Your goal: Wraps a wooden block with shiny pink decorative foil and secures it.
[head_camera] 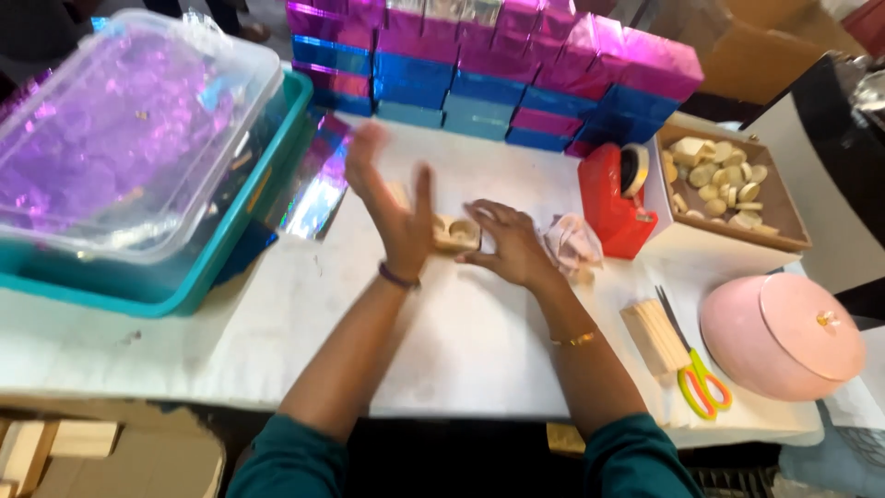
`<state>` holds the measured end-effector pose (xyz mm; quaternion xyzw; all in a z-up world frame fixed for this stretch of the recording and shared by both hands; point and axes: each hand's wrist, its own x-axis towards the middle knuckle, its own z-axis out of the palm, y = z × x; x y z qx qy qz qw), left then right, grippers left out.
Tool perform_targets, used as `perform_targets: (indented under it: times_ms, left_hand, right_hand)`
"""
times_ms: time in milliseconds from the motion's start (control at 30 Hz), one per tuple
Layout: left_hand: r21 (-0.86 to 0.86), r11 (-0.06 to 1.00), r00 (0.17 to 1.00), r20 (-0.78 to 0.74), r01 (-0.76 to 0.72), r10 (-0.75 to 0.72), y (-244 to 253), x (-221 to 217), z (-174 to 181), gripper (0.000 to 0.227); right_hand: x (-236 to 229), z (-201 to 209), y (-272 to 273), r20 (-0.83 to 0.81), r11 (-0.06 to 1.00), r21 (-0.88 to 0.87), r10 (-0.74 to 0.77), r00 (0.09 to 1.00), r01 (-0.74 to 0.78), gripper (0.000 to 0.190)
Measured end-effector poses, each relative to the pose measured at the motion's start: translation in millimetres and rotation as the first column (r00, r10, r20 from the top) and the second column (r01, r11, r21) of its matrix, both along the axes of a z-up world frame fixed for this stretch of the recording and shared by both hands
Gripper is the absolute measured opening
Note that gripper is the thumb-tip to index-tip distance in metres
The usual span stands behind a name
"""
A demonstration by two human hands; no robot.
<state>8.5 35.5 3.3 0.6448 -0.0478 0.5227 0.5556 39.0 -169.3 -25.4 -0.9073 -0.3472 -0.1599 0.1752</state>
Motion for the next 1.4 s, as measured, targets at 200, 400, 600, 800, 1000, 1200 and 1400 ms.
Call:
perform_targets:
  times_ms: [200,400,600,800,1000,1200,1400]
  left_hand:
    - [0.384,0.328,0.313,0.103,0.863,-0.944,-17,-129,115,0.041]
    - [0.408,-0.361,-0.363,-0.076,0.838,-0.929,-31,-144,100,0.045]
    - [0.387,-0.445,-0.467,-0.042,0.808,-0.884,-48,-133,78,0.036]
    - [0.35,-0.5,-0.517,-0.05,0.792,-0.854,-42,-123,83,0.033]
    - [0.351,-0.501,-0.511,-0.071,0.791,-0.857,-41,-118,84,0.034]
    - [0.433,-0.363,-0.339,-0.135,0.825,-0.931,-24,-117,113,0.023]
    - [0.07,0.444,0.45,-0.149,0.893,-0.881,-59,-52,84,0.029]
  right_hand:
    - [47,47,-116,0.032,0.803,0.435,-0.465,0.885,0.407,0.035]
    - [112,17,-265,-0.097,0.505,0.233,-0.838,0.536,0.831,0.037]
    - [166,0,-318,-0.164,0.486,-0.217,-0.873,0.459,0.847,0.04]
    - [187,-19,-342,-0.147,0.495,-0.376,-0.867,0.477,0.784,0.035]
    - [187,-18,-341,-0.132,0.562,-0.257,-0.827,0.547,0.787,0.031]
    - [131,27,-280,-0.052,0.461,0.285,-0.868,0.494,0.841,0.025]
    - [85,49,-210,-0.169,0.639,0.612,-0.469,0.867,0.465,0.01]
